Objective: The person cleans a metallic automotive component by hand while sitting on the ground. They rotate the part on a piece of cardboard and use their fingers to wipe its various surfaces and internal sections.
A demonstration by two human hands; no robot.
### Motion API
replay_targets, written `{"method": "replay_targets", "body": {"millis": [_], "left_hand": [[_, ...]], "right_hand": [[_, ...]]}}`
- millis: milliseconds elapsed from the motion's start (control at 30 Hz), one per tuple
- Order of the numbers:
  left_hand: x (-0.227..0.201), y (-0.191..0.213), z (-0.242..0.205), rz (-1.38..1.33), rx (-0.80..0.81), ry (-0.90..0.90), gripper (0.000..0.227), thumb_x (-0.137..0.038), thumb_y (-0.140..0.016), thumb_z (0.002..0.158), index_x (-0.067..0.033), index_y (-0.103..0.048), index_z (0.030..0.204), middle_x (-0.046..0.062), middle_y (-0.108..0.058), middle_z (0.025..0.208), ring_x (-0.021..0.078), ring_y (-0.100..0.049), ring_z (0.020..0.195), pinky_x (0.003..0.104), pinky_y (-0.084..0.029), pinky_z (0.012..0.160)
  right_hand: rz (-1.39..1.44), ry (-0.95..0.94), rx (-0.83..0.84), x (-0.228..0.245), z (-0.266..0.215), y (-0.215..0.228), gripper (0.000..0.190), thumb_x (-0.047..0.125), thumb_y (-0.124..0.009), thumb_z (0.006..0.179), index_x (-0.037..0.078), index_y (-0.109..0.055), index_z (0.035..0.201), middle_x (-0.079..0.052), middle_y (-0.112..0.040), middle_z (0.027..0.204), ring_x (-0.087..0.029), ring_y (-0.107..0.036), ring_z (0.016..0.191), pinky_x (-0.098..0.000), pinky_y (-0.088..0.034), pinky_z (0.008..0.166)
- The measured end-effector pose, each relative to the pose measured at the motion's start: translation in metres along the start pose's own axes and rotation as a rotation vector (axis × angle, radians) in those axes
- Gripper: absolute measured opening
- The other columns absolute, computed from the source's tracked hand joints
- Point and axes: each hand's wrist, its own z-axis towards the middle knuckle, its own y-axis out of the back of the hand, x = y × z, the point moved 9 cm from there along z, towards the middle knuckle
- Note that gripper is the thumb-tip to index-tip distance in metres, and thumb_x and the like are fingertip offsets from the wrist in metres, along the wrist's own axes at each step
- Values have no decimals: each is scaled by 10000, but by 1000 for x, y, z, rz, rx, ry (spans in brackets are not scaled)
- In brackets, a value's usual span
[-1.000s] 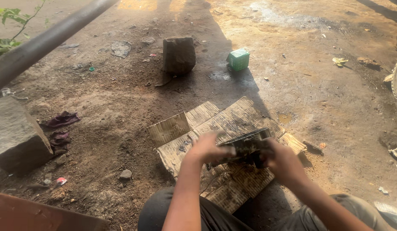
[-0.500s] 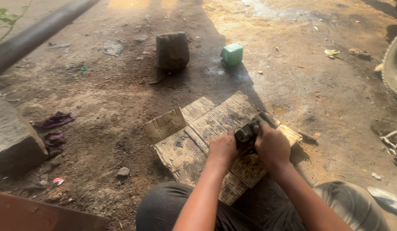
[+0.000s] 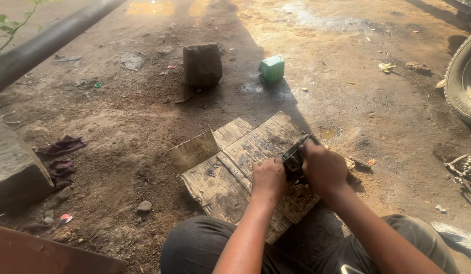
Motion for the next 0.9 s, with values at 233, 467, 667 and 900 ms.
{"method": "replay_targets", "body": {"millis": [233,467,667,900], "left_hand": [[4,-7,5,-47,39,40,562,-457,-774,859,-17,-598,1162,105,-703,998,243,-690,938,532,-474,962],[5,-13,12,-69,88,76,493,-354,-712,952,55,-562,1185,137,-700,921,239,-713,837,363,-628,670],[1,-20,15,-59,79,50,520,-304,-758,903,79,-546,1184,171,-681,962,277,-697,864,387,-612,707],[-1,-19,5,-14,-150,-31,453,-277,-781,836,17,-595,1126,155,-698,957,290,-697,892,402,-600,715]], "right_hand": [[146,31,-40,-2,-11,3,283,211,-548,1039,65,-693,844,-97,-690,605,-138,-590,369,-320,-423,336],[33,127,-66,10,-3,12,174,106,-551,988,50,-694,906,-98,-705,633,-113,-608,386,-268,-423,287],[-13,87,68,-12,0,-16,168,129,-560,1004,25,-676,941,-123,-695,627,-90,-580,349,-247,-417,266],[171,89,-42,-12,-17,-10,274,196,-565,1037,59,-694,839,-73,-671,608,-89,-539,383,-268,-387,335]]}}
